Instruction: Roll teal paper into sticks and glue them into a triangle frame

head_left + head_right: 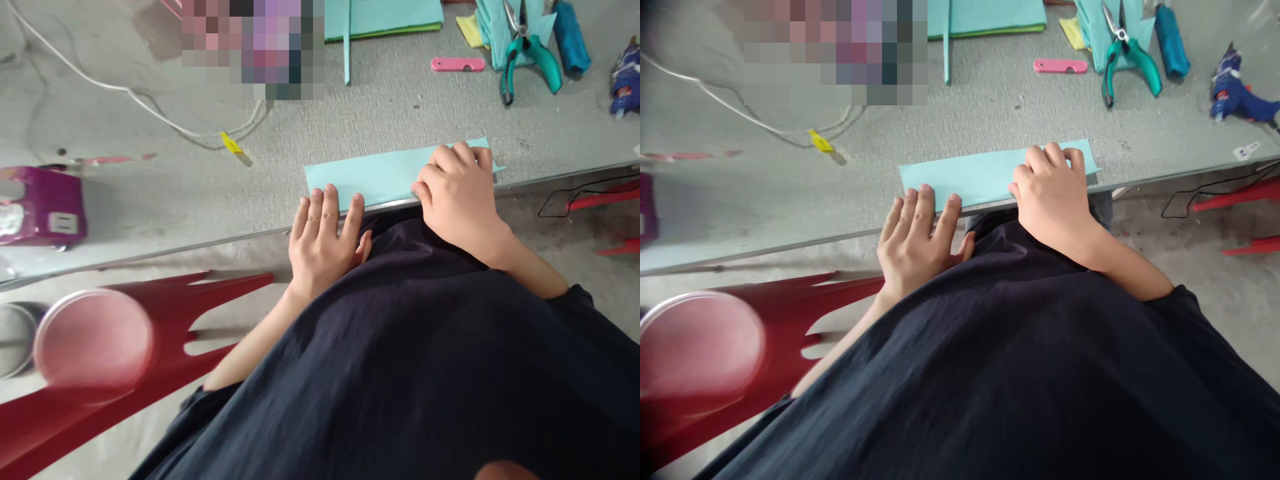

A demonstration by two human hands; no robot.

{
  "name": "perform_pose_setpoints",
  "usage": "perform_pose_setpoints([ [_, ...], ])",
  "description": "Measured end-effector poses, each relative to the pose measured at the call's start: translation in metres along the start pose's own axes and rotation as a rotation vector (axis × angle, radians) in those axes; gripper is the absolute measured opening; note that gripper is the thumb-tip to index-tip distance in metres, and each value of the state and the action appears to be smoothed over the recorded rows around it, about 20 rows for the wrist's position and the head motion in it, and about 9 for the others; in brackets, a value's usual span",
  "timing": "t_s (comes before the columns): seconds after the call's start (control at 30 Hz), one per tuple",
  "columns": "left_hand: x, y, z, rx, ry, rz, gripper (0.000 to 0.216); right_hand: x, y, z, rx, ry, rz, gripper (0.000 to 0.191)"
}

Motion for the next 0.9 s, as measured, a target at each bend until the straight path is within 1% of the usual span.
perform_pose_setpoints([
  [0.23,-0.002,0.001,-0.001,-0.025,0.079,-0.049,0.07,0.023,0.012,-0.007,-0.002,-0.003,0.068,0.025],
  [0.4,-0.002,0.001,-0.003,-0.038,0.108,-0.064,0.071,0.036,0.023,-0.013,0.046,0.034,0.106,0.028],
  [0.67,-0.002,0.002,-0.004,-0.015,0.069,-0.024,0.065,0.061,0.035,-0.017,0.121,0.066,0.17,0.033],
  [0.8,-0.003,0.002,-0.005,-0.014,0.059,-0.032,0.066,0.075,0.039,-0.017,0.144,0.122,0.204,0.042],
  [0.9,-0.002,0.002,-0.008,-0.028,0.045,-0.027,0.065,0.082,0.041,-0.018,0.097,0.172,0.227,0.05],
])
Point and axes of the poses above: each hand's wrist, its own y-axis away from the middle knuckle, its own z-axis out of the palm, x = y × z, the point moved 2 cm from there along -y, towards the middle knuckle, and after that the axes turned 2 degrees about -x, right-handed, at the moved point
